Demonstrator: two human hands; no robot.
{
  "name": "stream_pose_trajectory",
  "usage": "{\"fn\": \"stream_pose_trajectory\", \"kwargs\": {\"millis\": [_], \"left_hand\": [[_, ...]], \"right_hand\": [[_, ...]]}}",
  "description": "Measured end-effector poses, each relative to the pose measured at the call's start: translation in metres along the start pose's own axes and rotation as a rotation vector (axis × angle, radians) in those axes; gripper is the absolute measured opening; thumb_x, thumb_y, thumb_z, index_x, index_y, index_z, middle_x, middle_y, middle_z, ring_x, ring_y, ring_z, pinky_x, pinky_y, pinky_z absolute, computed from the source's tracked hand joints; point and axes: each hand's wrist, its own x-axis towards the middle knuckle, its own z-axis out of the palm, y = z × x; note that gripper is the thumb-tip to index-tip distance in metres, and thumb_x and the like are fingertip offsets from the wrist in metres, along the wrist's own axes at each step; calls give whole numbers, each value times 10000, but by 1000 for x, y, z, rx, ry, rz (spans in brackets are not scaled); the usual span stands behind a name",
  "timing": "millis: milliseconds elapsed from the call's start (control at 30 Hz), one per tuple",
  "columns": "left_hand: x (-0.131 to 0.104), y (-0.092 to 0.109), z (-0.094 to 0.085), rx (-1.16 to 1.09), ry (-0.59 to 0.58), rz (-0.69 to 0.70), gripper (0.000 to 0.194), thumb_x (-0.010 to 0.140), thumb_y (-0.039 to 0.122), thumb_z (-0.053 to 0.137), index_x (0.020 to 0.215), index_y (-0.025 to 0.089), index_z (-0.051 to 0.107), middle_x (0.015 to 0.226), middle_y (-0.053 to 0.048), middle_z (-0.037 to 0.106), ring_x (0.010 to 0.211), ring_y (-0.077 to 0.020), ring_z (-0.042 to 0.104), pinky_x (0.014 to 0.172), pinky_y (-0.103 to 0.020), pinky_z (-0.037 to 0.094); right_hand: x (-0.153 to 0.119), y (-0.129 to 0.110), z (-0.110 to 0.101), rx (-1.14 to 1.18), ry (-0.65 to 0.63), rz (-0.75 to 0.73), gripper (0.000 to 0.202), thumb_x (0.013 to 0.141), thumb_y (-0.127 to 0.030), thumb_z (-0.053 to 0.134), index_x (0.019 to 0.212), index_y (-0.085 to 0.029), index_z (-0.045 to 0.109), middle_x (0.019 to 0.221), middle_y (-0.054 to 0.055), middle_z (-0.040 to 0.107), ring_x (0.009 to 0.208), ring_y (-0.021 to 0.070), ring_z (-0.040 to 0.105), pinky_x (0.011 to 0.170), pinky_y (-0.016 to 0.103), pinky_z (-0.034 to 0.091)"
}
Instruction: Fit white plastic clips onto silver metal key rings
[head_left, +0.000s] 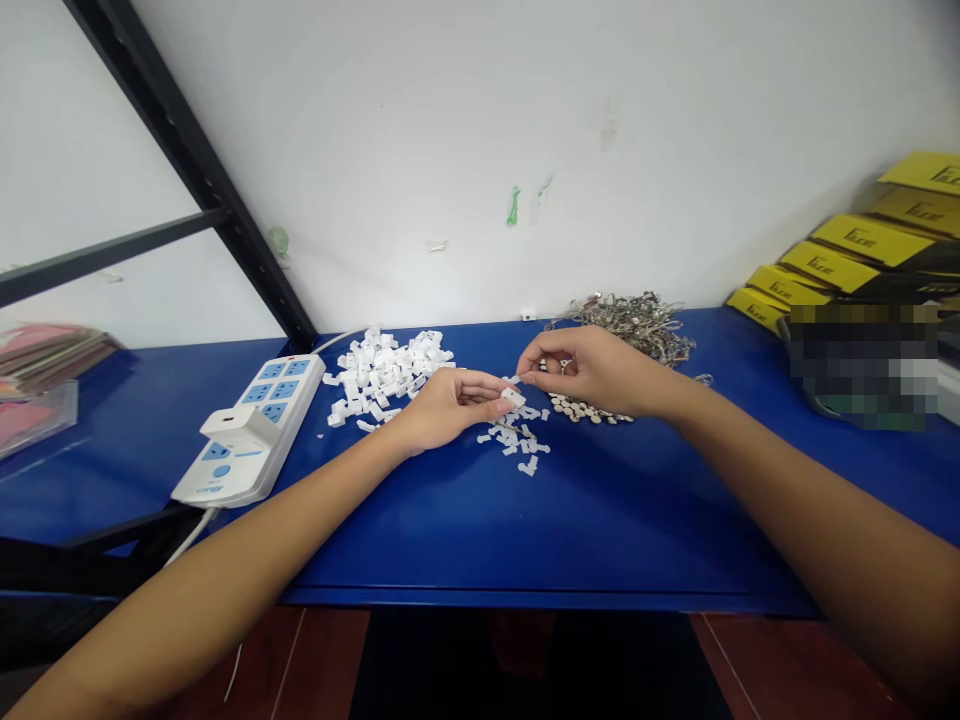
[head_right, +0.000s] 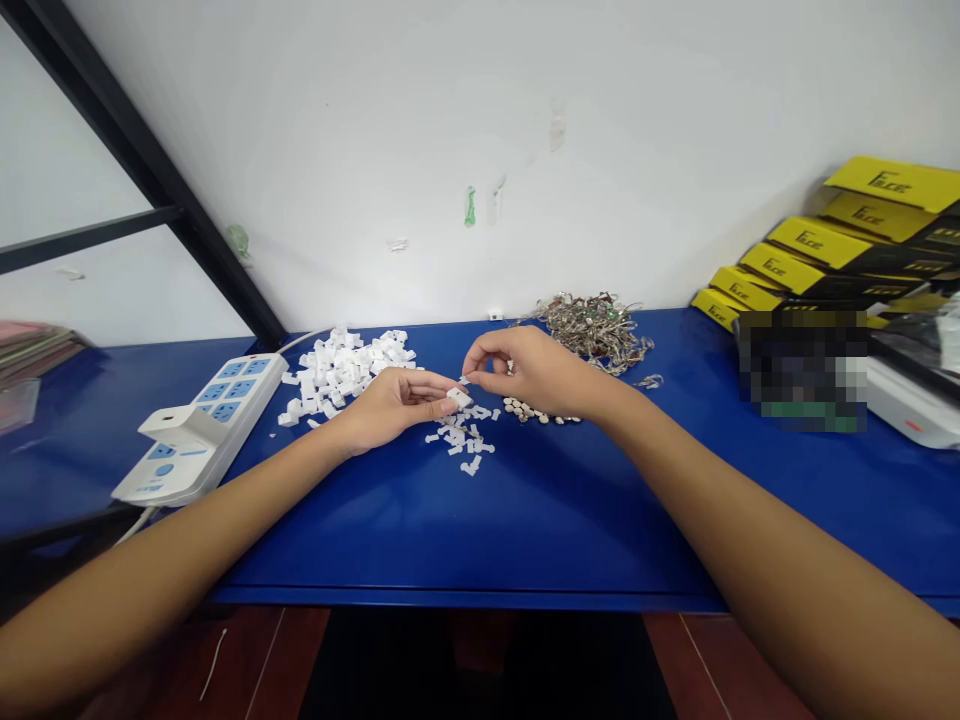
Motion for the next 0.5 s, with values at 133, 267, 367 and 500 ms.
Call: {"fn": "stream_pose_trajectory", "kwargs": {"millis": [133,267,367,500], "left_hand": [[0,-1,-2,-29,4,-10,402,846,445,813,1175,215,795,1122,-127,798,1070,-274,743,961,-432,573],[0,0,-7,-76,1,-37,404,841,434,824,1191,234,790,1147,-115,792,1082,-261,729,993,-436,547],[0,2,-10,-85,-26,-48,396,854,430,816,1200,240,786,1159,-109,788,1093,-249,718,1015,-429,526],[0,5,-11,-93,-64,-43,409,866,429,806,1221,229,777,1165,-113,783,1082,-240,712,1003,-413,517]], "right_hand": [[-1,1,-2,-2,10,-13,243,949,-443,637,953,-220,735,816,35,690,669,157,547,611,309,412],[-2,-4,-4,17,1,-10,277,960,-478,623,952,-222,729,815,35,690,668,157,545,611,319,401],[-3,-10,-4,52,-20,-9,289,959,-483,625,936,-212,726,812,37,690,666,154,547,608,320,394],[-3,-14,-2,83,-21,-14,285,953,-481,630,933,-210,716,800,28,673,651,143,539,593,307,385]]}}
